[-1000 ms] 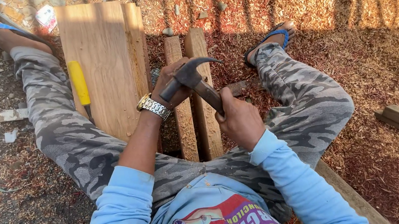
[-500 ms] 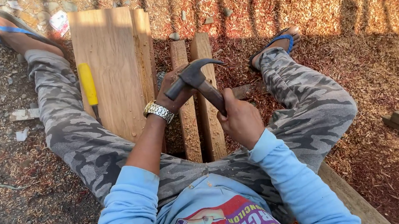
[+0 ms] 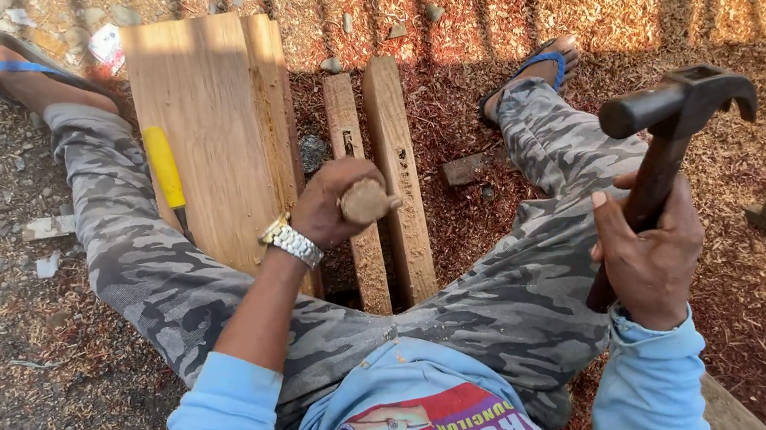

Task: Shaping wood blocks using a hammer and a chisel-like tool.

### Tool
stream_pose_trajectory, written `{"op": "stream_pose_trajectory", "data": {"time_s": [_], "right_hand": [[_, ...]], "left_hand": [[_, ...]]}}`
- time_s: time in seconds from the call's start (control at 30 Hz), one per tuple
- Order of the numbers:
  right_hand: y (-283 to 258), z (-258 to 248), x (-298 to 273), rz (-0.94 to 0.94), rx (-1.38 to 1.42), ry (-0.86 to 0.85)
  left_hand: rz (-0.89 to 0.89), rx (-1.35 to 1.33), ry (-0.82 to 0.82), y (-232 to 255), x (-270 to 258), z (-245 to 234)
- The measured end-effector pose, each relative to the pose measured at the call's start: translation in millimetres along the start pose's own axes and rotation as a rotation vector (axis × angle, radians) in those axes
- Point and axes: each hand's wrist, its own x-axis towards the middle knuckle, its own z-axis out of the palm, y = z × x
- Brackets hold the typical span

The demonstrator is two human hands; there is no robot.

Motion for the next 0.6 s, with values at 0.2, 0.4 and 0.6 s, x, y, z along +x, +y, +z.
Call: {"op": "stream_pose_trajectory", "data": {"time_s": [0.2,0.4,0.6], "right_hand": [[34,-12,-7,0.134,0.079,0.115],[41,-13,10,0.236,0.179,0.117],[25,4,18,0.233,0.137,0.025]], "left_hand": [[-0.620,-0.281,0.296,-59,99,6],[-0.203,0.000,-0.021,-16,44,46],[0.219,0.170,-0.162,0,12,59]]}}
